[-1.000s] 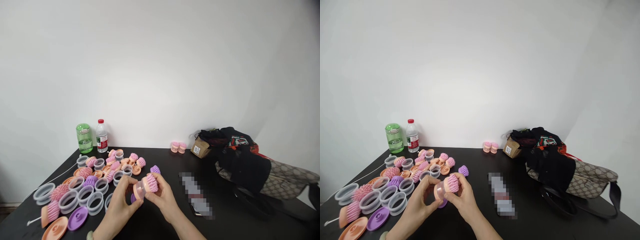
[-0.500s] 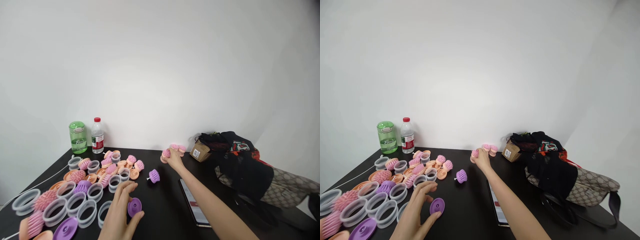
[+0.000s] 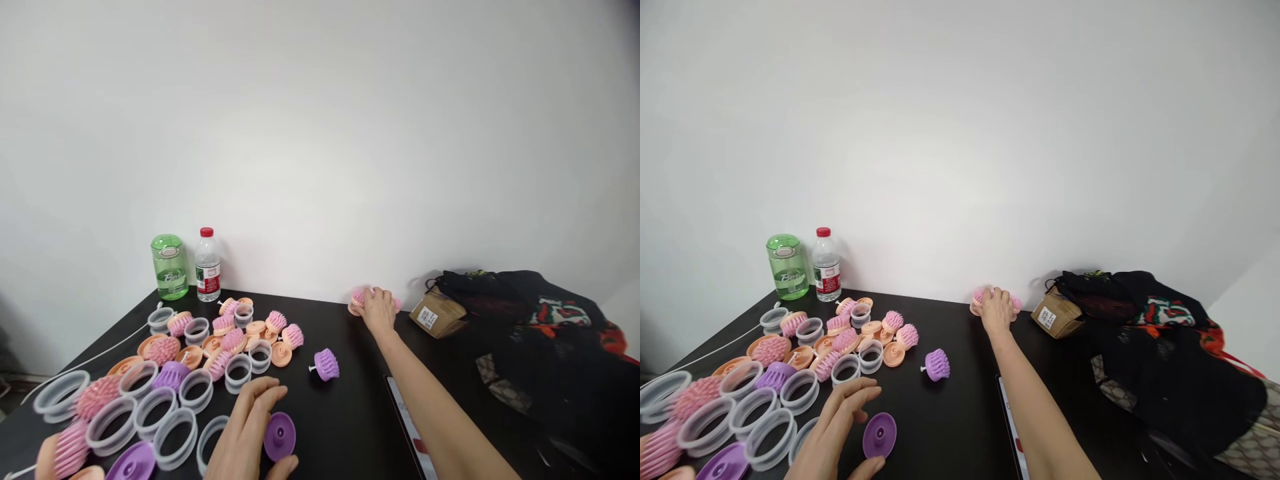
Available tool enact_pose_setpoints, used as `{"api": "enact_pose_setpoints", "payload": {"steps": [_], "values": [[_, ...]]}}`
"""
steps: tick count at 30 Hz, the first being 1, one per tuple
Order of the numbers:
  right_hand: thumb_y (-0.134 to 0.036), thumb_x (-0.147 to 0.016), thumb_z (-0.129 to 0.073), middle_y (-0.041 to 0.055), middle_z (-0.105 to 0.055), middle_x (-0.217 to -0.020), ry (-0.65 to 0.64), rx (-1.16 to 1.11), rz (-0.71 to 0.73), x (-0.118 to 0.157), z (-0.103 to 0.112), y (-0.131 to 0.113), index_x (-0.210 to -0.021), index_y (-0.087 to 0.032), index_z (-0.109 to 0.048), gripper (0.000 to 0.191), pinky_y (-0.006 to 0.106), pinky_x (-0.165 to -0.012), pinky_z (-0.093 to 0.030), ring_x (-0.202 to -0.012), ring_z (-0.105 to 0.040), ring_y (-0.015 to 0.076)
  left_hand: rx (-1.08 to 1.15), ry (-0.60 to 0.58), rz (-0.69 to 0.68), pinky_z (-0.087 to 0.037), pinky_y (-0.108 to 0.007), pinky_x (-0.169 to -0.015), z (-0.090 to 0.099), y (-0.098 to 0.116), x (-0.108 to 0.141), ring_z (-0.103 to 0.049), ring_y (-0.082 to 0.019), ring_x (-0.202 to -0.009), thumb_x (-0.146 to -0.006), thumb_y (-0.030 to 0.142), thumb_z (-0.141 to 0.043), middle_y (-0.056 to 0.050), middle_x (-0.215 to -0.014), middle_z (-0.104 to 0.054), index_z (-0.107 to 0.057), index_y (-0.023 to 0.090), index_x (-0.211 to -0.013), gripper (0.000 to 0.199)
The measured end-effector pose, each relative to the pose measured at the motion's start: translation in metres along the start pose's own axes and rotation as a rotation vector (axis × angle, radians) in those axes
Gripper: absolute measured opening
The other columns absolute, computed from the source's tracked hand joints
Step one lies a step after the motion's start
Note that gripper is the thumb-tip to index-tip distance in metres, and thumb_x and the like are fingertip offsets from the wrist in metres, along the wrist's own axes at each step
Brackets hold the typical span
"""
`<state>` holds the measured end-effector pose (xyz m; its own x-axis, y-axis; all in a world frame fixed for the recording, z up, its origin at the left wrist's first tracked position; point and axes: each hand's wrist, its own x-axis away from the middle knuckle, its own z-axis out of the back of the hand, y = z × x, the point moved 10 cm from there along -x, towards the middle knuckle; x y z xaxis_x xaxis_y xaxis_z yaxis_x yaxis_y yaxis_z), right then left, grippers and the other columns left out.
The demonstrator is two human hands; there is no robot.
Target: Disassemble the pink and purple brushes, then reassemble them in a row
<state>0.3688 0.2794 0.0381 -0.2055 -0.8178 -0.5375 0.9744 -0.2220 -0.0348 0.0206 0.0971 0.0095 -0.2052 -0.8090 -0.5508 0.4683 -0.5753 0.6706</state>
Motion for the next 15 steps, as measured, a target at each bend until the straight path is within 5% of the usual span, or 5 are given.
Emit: {"api": "enact_pose_setpoints", "payload": {"steps": [4,9,12,15], "values": [[-0.028,-0.087,-0.068,0.0279,-0.052,-0.131,0.011,-0.069,0.087,0.011,0.014,-0.027,-0.123,-0.008,-0.059,0.042,0.053,-0.093,-0.039,-0.118,-0.043,0.0423,-0.01,0.041,-0.01,-0.058,-0.04,-0.084,0.017,0.008,-0.006,-0.062,-0.03,-0.109,-0.083,0.023,-0.062,-0.011,-0.13,-0.056,-0.052,0.032,-0.128,0.047],[-0.036,-0.093,-0.059,0.0161,-0.054,-0.134,-0.085,-0.219,0.377,0.054,0.037,-0.114,-0.132,-0.019,-0.055,0.042,0.048,-0.104,-0.039,-0.126,-0.043,0.0337,-0.052,0.183,-0.037,-0.055,-0.04,-0.085,0.058,0.018,-0.021,-0.057,-0.028,-0.112,-0.09,0.026,-0.06,-0.011,-0.127,-0.053,-0.048,0.028,-0.127,0.039],[-0.034,-0.091,-0.063,0.0124,-0.052,-0.14,-0.199,-0.276,0.511,0.086,0.041,-0.165,-0.133,-0.021,-0.056,0.044,0.041,-0.108,-0.038,-0.131,-0.043,0.0295,-0.048,0.334,-0.003,-0.052,-0.044,-0.089,0.084,0.009,-0.026,-0.054,-0.029,-0.116,-0.09,0.031,-0.06,-0.011,-0.124,-0.053,-0.05,0.025,-0.122,0.034],[-0.031,-0.086,-0.068,0.0186,-0.053,-0.139,-0.31,-0.281,0.508,0.102,0.034,-0.191,-0.132,-0.016,-0.056,0.05,0.043,-0.102,-0.043,-0.127,-0.049,0.0333,0.004,0.411,0.064,-0.052,-0.045,-0.089,0.096,-0.007,-0.029,-0.056,-0.028,-0.111,-0.09,0.035,-0.061,-0.009,-0.119,-0.054,-0.051,0.024,-0.117,0.031]]}}
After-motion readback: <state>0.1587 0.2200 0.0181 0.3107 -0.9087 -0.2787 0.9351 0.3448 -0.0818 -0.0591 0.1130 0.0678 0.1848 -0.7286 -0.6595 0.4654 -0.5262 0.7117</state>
